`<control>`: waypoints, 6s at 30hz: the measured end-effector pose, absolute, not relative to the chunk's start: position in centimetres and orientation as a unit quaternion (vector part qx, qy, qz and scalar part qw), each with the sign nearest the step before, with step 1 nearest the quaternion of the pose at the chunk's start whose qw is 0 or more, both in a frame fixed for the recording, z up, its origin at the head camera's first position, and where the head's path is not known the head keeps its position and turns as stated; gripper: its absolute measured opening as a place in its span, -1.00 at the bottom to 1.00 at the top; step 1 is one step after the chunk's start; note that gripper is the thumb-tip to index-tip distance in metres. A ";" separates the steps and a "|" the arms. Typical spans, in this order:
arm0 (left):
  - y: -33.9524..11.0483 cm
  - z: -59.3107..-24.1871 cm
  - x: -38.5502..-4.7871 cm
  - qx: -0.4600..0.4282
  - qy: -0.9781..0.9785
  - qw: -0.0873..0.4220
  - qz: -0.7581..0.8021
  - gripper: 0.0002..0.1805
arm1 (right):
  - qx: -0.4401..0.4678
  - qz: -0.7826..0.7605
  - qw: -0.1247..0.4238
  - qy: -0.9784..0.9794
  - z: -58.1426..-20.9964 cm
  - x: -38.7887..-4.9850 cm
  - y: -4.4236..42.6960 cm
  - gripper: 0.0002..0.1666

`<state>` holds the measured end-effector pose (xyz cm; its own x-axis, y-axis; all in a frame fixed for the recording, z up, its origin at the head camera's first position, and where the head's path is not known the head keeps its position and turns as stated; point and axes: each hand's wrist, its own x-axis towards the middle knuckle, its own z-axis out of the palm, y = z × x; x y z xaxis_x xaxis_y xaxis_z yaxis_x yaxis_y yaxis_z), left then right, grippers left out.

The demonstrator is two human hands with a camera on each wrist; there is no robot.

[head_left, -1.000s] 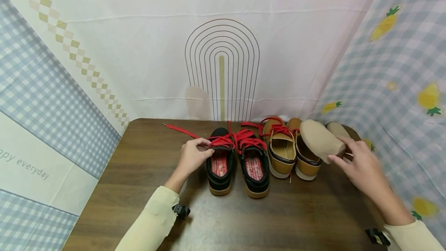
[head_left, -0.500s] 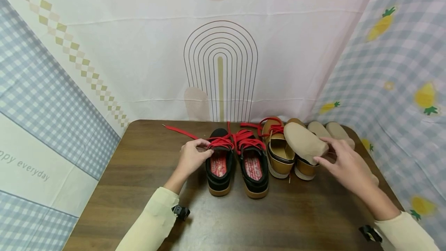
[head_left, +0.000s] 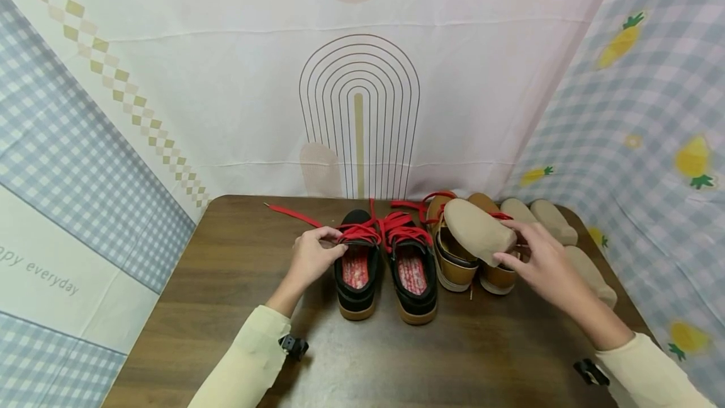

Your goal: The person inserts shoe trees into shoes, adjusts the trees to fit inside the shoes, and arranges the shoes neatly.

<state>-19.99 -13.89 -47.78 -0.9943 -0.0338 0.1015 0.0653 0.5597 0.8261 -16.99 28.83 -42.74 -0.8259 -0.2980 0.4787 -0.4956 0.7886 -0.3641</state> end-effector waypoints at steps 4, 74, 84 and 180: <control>-13.9 -47.9 -19.9 -0.011 -0.876 0.052 -0.478 -0.81 | 0.221 0.247 0.194 -0.923 -42.7 -16.9 28.3 -0.18; -13.5 -47.9 -19.6 -0.016 -0.851 0.073 -0.520 -0.83 | 0.318 0.292 0.037 -0.901 -41.0 -14.9 17.7 -0.28; -13.5 -48.0 -19.7 -0.018 -0.852 0.075 -0.518 -0.83 | 0.313 0.314 0.035 -0.896 -41.7 -14.1 16.3 -0.27; -13.4 -47.7 -19.5 -0.025 -0.866 0.091 -0.492 -0.88 | 0.336 0.227 0.150 -0.902 -43.9 -15.8 7.8 -0.45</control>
<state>-19.55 -13.36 -47.72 -0.9822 -0.0467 0.1821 0.1325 0.5151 0.8468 -15.82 7.84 -43.89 -0.7297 -0.5373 0.4229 -0.6736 0.6712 -0.3095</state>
